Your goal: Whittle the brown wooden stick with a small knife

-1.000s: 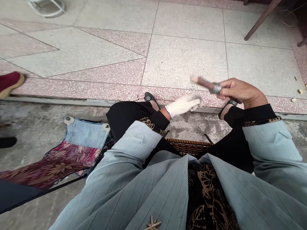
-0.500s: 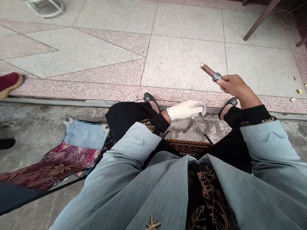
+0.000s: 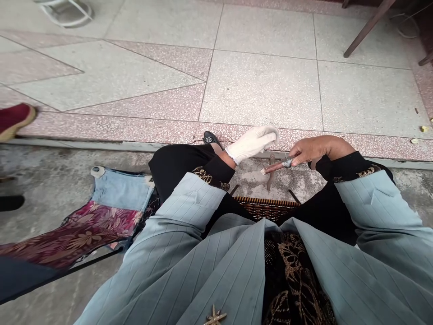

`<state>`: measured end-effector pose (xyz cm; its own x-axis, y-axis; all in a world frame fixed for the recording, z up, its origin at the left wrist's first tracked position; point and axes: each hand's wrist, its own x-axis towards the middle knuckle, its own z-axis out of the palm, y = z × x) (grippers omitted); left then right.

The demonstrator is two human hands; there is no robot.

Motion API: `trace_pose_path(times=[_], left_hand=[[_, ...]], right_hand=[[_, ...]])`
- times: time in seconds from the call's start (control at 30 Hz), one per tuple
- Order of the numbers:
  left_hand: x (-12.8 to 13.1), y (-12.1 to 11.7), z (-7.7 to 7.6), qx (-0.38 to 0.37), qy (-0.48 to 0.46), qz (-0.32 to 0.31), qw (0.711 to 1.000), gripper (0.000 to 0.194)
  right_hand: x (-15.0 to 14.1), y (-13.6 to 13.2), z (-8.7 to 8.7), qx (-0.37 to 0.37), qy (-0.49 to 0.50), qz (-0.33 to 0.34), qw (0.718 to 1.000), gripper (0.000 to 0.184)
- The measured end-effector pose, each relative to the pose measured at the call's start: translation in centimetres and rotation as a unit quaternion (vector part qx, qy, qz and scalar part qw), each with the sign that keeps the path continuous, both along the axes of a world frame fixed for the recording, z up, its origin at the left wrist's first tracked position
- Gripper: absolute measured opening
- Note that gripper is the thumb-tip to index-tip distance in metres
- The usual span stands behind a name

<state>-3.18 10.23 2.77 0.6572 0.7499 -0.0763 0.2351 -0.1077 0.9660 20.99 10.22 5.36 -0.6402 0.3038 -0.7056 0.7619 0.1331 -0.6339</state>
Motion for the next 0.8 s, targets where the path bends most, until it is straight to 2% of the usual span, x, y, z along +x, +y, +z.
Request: trace_pose_path(times=[0.07, 0.17, 0.37, 0.47, 0.57, 0.67, 0.73, 0.8], left_hand=[[0.2, 0.3, -0.5, 0.001, 0.013, 0.03, 0.999, 0.023], [0.6, 0.6, -1.0, 0.001, 0.044, 0.057, 0.997, 0.023], [1.2, 1.1, -2.1, 0.008, 0.081, 0.012, 0.997, 0.017], [1.4, 0.4, -2.8, -0.031, 0.058, 0.007, 0.998, 0.017], [1.7, -0.5, -3.2, -0.082, 0.044, -0.032, 0.995, 0.021], [2.0, -1.2, -3.0, -0.086, 0.013, -0.09, 0.992, 0.022], [2.1, -1.5, -2.5, -0.064, 0.008, -0.114, 0.991, 0.025], [2.0, -1.6, -2.0, -0.023, 0.021, -0.13, 0.991, 0.028]], right_hand=[[-0.2, 0.0, 0.2, -0.018, 0.041, -0.001, 0.999, 0.035], [-0.1, 0.1, 1.0, -0.004, 0.076, -0.027, 0.997, 0.034], [0.0, -0.4, 2.3, 0.068, 0.106, -0.087, 0.988, 0.035], [-0.1, -0.5, 2.3, 0.123, 0.111, -0.138, 0.976, 0.042], [-0.1, -0.3, 1.9, 0.206, 0.108, -0.233, 0.944, 0.051], [0.3, 0.3, 1.4, 0.291, 0.057, -0.327, 0.897, 0.059], [0.7, 0.7, 1.0, 0.351, -0.025, -0.349, 0.868, 0.06], [1.0, 1.1, 0.6, 0.393, -0.121, -0.321, 0.853, 0.057]])
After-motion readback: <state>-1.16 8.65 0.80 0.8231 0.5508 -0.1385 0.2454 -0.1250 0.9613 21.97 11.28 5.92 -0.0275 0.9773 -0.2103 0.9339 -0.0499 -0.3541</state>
